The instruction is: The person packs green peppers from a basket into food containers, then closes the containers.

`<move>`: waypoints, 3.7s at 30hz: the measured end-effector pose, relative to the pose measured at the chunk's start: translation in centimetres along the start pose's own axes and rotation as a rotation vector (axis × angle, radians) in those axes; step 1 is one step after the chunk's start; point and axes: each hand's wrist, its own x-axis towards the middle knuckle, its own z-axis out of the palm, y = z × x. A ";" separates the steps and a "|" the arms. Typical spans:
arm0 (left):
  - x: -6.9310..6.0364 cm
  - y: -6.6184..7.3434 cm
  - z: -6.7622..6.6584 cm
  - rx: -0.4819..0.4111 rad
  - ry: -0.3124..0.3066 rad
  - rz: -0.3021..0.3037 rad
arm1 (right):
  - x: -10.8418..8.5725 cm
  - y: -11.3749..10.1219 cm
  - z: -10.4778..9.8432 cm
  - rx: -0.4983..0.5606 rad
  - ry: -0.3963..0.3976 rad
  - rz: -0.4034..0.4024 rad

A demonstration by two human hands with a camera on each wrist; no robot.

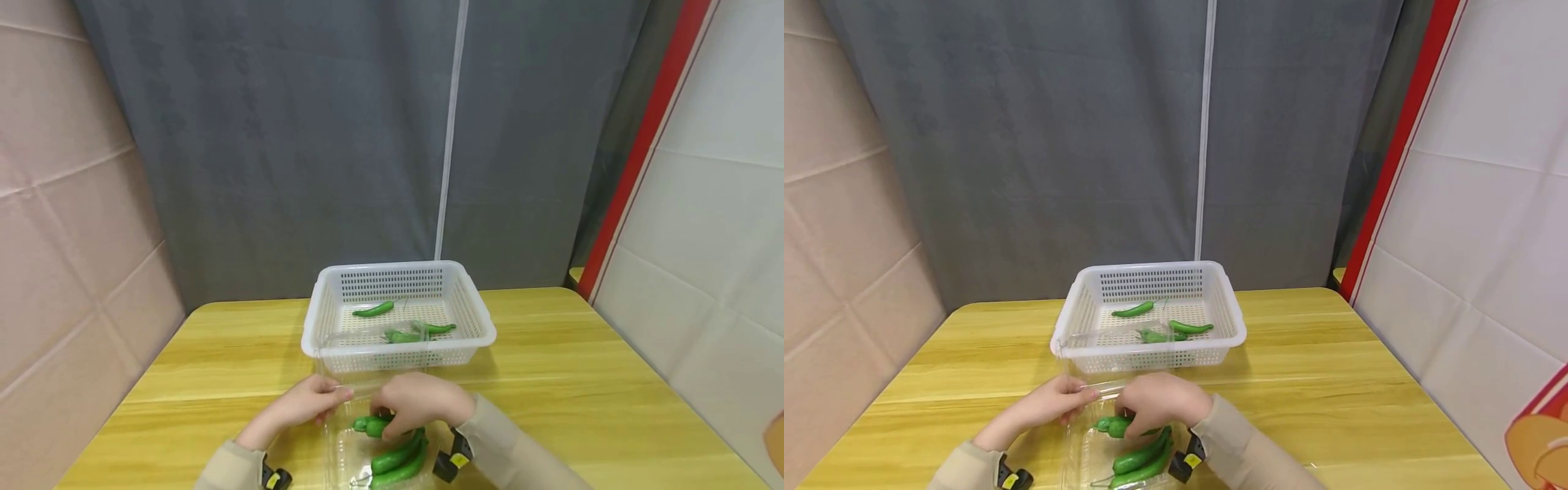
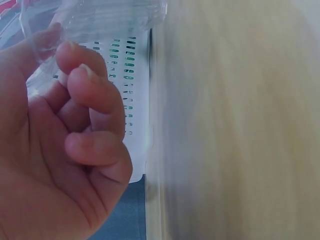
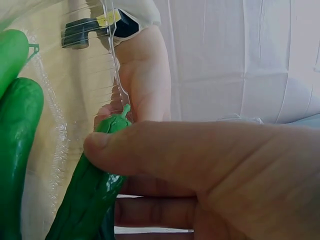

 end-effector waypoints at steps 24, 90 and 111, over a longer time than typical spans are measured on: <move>-0.1 0.3 0.1 -0.057 0.012 -0.026 | 0.0 0.0 0.4 0.098 -0.152 0.032; -0.3 0.4 -0.2 -0.071 0.005 -0.016 | -0.2 0.2 0.1 0.158 -0.200 0.022; -0.1 0.0 -0.5 -0.049 -0.015 -0.012 | -2.3 1.3 -2.4 0.258 -0.103 0.004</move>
